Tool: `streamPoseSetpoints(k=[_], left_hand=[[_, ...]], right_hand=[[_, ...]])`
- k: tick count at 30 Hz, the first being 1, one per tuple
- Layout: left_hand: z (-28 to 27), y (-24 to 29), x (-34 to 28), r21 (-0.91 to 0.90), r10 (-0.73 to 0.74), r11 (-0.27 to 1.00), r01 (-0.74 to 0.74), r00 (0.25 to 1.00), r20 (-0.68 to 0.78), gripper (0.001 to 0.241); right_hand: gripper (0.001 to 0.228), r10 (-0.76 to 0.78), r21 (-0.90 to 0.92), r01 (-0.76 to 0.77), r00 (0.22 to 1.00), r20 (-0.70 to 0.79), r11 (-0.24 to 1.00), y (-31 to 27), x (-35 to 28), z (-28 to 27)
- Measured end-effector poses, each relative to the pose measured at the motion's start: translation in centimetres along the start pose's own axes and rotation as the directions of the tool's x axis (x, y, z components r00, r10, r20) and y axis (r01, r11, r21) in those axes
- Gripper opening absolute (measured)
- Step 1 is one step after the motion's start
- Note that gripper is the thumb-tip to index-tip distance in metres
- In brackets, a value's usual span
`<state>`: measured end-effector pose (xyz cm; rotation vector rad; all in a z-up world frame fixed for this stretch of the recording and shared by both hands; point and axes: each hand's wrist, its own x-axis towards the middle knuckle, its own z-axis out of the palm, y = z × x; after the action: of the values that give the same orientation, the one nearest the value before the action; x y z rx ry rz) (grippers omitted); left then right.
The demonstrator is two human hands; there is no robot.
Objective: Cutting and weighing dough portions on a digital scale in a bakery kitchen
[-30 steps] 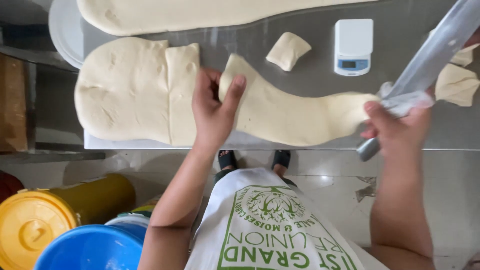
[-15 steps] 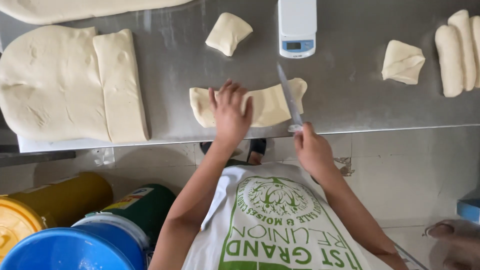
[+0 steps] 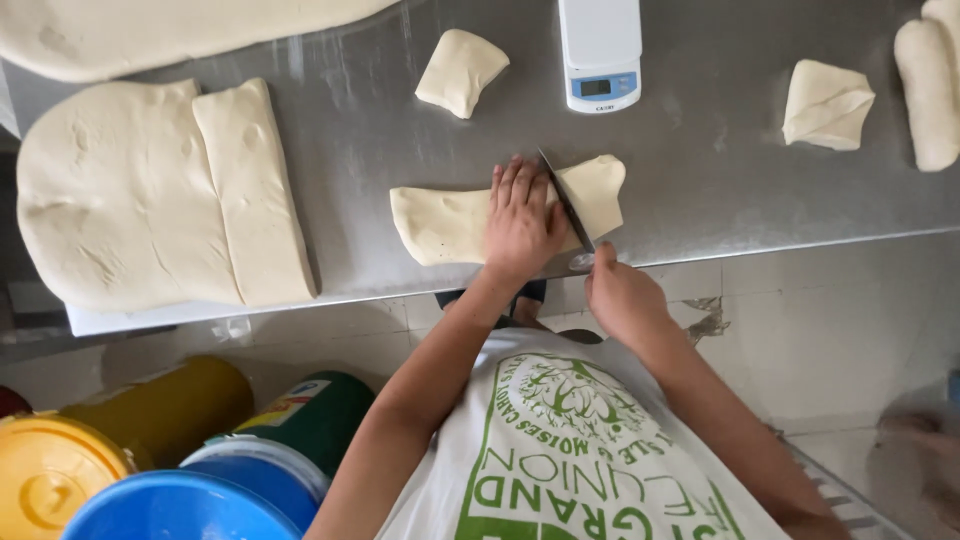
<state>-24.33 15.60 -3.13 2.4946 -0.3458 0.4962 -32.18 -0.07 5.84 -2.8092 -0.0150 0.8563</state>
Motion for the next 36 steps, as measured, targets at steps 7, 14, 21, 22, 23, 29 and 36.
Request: streamPoseSetpoints(k=[7,14,21,22,23,29,36], left_hand=[[0.5,-2.4,-1.3,-0.356,0.217,0.917,-0.18,0.974,0.067,0.03],[-2.2,-1.8,3.9,-0.325,-0.13,0.9,0.29,0.891,0.434,0.043],[2.1,3.7,4.3,-0.155,0.157,0.985,-0.07,0.729,0.666,0.066],[3.0,4.4,4.0,-0.266,0.209,0.964,0.0,0.618,0.758,0.053],[1.8,5.0,6.0,-0.257,0.19,0.966,0.018,0.623,0.759,0.053],[0.7,1.6,21.1,-0.746,0.361,0.38,0.547,0.655,0.664,0.081],[5.7,-3.3,32.0,-0.488,0.175,0.591,0.643,0.489,0.855,0.056]], right_hand=[[0.046,0.09,0.077,-0.097,0.992,0.083,0.992,0.4,0.8,4.0],[0.03,0.154,0.221,-0.116,0.975,-0.161,0.968,1.4,-1.4,4.7],[0.016,0.488,0.754,0.018,0.751,-0.444,0.657,2.3,-4.6,-0.4],[0.015,0.527,0.798,0.055,0.724,-0.446,0.6,3.1,-4.5,-0.9],[0.015,0.512,0.794,0.055,0.737,-0.441,0.605,4.0,-4.6,-1.4],[0.008,0.517,0.803,0.094,0.72,-0.463,0.588,9.7,-3.8,-4.0],[0.015,0.583,0.845,-0.172,0.79,-0.188,0.506,12.0,-2.2,-7.4]])
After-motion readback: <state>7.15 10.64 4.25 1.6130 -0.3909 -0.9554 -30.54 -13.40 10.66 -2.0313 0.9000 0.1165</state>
